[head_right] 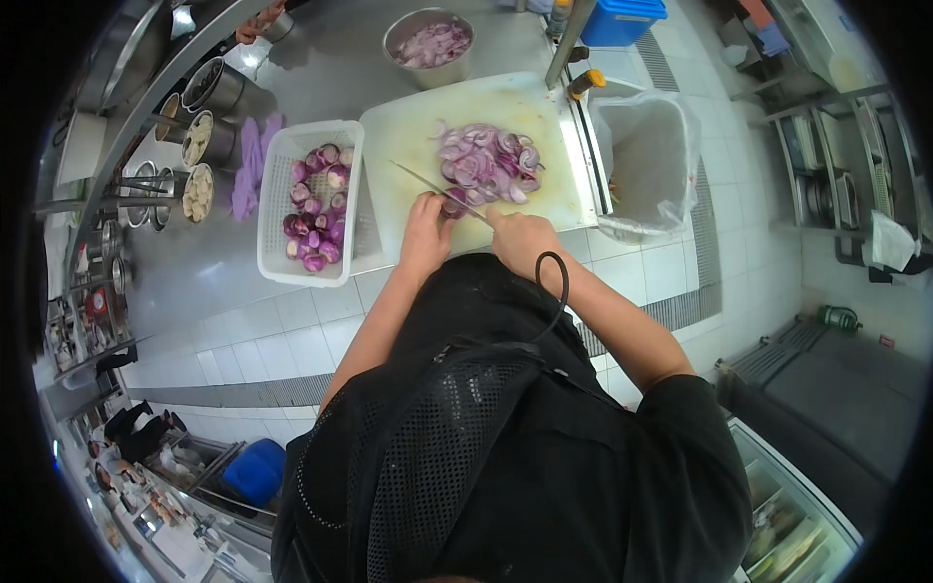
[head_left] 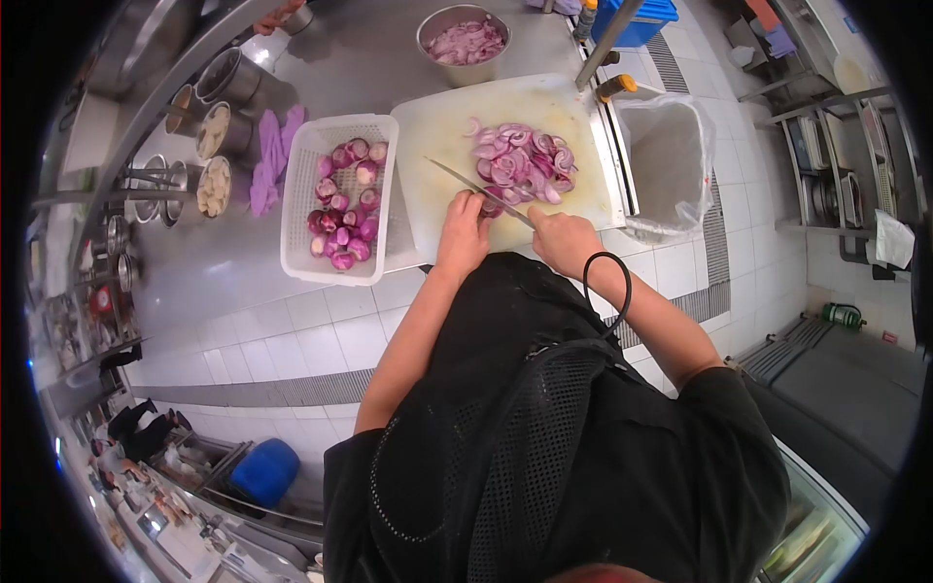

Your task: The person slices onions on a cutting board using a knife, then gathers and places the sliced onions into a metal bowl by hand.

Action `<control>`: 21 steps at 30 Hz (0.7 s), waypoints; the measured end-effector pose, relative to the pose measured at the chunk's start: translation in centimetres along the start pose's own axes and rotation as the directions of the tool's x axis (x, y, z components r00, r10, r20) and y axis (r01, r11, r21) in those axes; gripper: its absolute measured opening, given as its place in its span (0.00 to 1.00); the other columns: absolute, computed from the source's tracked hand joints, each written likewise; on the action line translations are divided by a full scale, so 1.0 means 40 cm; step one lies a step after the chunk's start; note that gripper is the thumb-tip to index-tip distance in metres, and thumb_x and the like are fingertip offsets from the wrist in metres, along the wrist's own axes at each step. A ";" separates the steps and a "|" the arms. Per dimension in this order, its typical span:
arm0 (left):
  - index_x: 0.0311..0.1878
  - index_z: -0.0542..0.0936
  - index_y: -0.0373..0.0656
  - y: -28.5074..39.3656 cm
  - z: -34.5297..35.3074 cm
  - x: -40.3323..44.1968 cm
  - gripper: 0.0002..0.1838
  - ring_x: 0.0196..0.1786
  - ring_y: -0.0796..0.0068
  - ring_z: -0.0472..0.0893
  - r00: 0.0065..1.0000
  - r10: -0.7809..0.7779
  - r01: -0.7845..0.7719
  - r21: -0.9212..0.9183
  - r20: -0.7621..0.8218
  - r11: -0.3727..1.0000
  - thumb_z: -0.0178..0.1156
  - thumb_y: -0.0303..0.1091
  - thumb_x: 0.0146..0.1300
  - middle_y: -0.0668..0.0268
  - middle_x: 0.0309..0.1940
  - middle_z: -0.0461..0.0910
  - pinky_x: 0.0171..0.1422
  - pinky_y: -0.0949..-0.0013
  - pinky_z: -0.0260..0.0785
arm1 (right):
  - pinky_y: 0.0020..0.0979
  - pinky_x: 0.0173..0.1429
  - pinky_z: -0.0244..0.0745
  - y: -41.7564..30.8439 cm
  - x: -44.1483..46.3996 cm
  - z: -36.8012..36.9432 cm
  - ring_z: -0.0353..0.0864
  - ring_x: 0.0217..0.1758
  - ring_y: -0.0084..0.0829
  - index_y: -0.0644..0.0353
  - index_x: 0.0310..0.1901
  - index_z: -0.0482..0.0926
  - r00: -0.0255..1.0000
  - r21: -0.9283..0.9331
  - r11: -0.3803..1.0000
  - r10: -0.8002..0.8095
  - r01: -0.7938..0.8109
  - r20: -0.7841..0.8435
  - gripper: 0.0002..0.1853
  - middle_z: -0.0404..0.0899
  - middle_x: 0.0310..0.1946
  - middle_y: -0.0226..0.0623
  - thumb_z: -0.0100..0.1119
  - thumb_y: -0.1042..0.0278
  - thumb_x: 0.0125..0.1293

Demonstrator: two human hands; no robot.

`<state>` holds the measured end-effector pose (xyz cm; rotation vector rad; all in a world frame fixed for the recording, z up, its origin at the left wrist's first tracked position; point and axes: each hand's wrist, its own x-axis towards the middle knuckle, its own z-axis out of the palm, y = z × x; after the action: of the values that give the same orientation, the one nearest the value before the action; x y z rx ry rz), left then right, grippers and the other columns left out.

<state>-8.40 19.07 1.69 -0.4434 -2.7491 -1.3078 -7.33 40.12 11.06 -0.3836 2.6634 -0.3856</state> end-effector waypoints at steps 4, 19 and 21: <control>0.61 0.73 0.38 -0.016 0.001 0.006 0.25 0.63 0.41 0.75 0.999 -0.040 0.040 0.007 0.010 0.999 0.66 0.19 0.61 0.49 0.59 0.74 0.69 0.48 0.71 | 0.53 0.42 0.83 0.019 0.026 0.056 0.90 0.38 0.55 0.62 0.50 0.76 1.000 0.055 0.998 -0.006 0.007 -0.030 0.11 0.86 0.30 0.55 0.55 0.70 0.68; 0.54 0.78 0.38 0.001 0.011 0.076 0.19 0.54 0.44 0.78 0.998 0.037 -0.037 0.000 0.048 0.999 0.68 0.25 0.59 0.51 0.50 0.77 0.61 0.51 0.72 | 0.56 0.46 0.83 0.076 0.142 0.122 0.89 0.39 0.60 0.64 0.52 0.72 0.993 0.121 0.992 0.057 -0.044 -0.106 0.15 0.87 0.34 0.58 0.58 0.66 0.68; 0.53 0.79 0.37 -0.002 0.002 0.093 0.18 0.53 0.44 0.78 0.995 -0.018 0.024 -0.064 0.093 0.998 0.68 0.25 0.58 0.52 0.49 0.78 0.61 0.51 0.72 | 0.56 0.45 0.83 0.068 0.146 0.094 0.89 0.38 0.59 0.64 0.51 0.72 0.990 0.077 0.997 0.032 -0.022 -0.134 0.14 0.87 0.33 0.57 0.57 0.67 0.69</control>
<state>-11.97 19.91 2.26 -0.4939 -2.7992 -1.4208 -11.34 39.97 4.75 -0.3079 2.7729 -0.5187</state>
